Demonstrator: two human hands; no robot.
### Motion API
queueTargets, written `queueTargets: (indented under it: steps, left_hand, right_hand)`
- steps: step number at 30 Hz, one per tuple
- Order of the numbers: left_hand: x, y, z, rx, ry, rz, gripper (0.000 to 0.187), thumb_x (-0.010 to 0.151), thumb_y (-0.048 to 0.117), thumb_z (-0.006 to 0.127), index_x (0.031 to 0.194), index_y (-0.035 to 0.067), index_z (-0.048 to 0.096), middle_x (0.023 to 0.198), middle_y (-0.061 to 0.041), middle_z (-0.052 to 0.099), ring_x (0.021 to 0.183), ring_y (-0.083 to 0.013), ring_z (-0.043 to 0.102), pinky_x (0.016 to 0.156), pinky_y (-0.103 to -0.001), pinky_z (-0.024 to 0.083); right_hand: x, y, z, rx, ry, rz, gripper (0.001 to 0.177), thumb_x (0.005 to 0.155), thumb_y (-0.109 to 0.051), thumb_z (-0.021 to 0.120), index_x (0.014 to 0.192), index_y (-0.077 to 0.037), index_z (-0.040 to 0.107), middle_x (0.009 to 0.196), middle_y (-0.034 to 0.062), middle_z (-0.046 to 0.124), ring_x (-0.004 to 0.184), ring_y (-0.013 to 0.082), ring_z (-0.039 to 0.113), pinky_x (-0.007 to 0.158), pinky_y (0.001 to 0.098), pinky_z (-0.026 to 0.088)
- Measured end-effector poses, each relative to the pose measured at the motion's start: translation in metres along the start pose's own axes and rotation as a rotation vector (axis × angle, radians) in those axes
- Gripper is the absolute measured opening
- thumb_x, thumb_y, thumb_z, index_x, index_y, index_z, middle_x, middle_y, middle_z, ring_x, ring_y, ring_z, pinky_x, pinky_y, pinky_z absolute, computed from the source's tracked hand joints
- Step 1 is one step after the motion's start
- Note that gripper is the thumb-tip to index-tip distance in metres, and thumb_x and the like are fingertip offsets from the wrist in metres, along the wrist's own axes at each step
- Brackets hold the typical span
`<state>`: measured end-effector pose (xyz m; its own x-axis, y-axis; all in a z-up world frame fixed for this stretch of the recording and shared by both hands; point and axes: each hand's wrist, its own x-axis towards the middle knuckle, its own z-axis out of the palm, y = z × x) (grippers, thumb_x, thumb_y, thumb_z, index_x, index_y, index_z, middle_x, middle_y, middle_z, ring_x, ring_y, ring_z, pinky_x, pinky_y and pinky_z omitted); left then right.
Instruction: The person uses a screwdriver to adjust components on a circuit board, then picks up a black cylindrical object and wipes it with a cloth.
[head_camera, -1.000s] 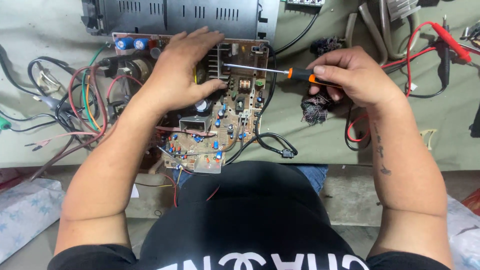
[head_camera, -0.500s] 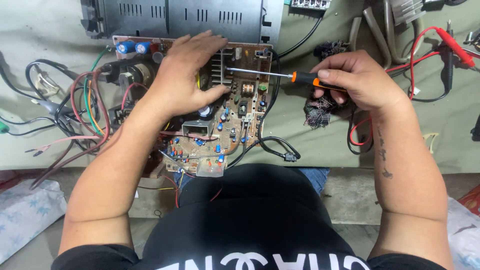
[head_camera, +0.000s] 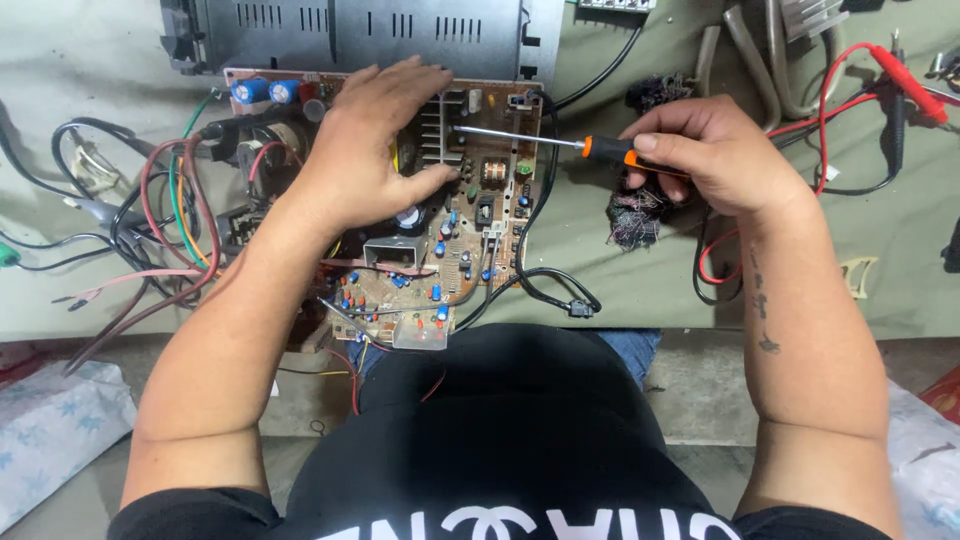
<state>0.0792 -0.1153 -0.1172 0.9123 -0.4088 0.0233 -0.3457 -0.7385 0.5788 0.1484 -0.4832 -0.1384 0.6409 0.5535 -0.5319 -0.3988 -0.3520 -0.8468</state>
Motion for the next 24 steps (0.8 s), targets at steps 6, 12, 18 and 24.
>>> queueTargets:
  steps: [6,12,18,24]
  left_hand:
    - [0.000,0.000,0.000,0.001,-0.008,-0.008,0.077,0.084,0.036,0.083,0.148,0.006,0.053,0.148,-0.017,0.060,0.143,-0.0390,0.048,0.115,-0.061,0.032]
    - [-0.001,-0.003,0.003,0.006,0.011,-0.009,0.077,0.084,0.037,0.083,0.148,0.007,0.054,0.146,-0.018,0.062,0.142,-0.0396,0.049,0.114,-0.060,0.033]
    - [0.000,-0.001,0.001,0.006,-0.003,-0.014,0.076,0.084,0.038,0.081,0.148,0.006,0.054,0.147,-0.017,0.061,0.142,-0.0391,0.048,0.115,-0.061,0.033]
    - [-0.001,-0.004,0.003,0.009,0.007,-0.002,0.076,0.083,0.037,0.081,0.147,0.006,0.055,0.145,-0.017,0.063,0.142,-0.0393,0.050,0.114,-0.059,0.034]
  right_hand:
    - [0.001,0.000,0.001,-0.003,0.000,-0.002,0.023,0.100,-0.020,0.060,0.108,0.000,0.068,0.076,0.0152,0.068,0.045,0.0118,0.041,0.042,0.0222,0.030]
    - [0.002,0.006,-0.001,0.018,0.002,-0.005,0.024,0.100,-0.021,0.061,0.111,-0.001,0.067,0.077,0.0175,0.068,0.045,0.0125,0.041,0.042,0.0220,0.031]
    - [0.002,0.004,-0.001,0.002,-0.003,-0.001,0.023,0.099,-0.020,0.060,0.108,-0.001,0.068,0.075,0.0166,0.069,0.045,0.0131,0.041,0.042,0.0225,0.030]
    - [0.007,0.012,-0.006,0.019,-0.035,-0.006,0.024,0.100,-0.021,0.059,0.110,-0.001,0.067,0.076,0.0162,0.069,0.043,0.0133,0.041,0.040,0.0229,0.030]
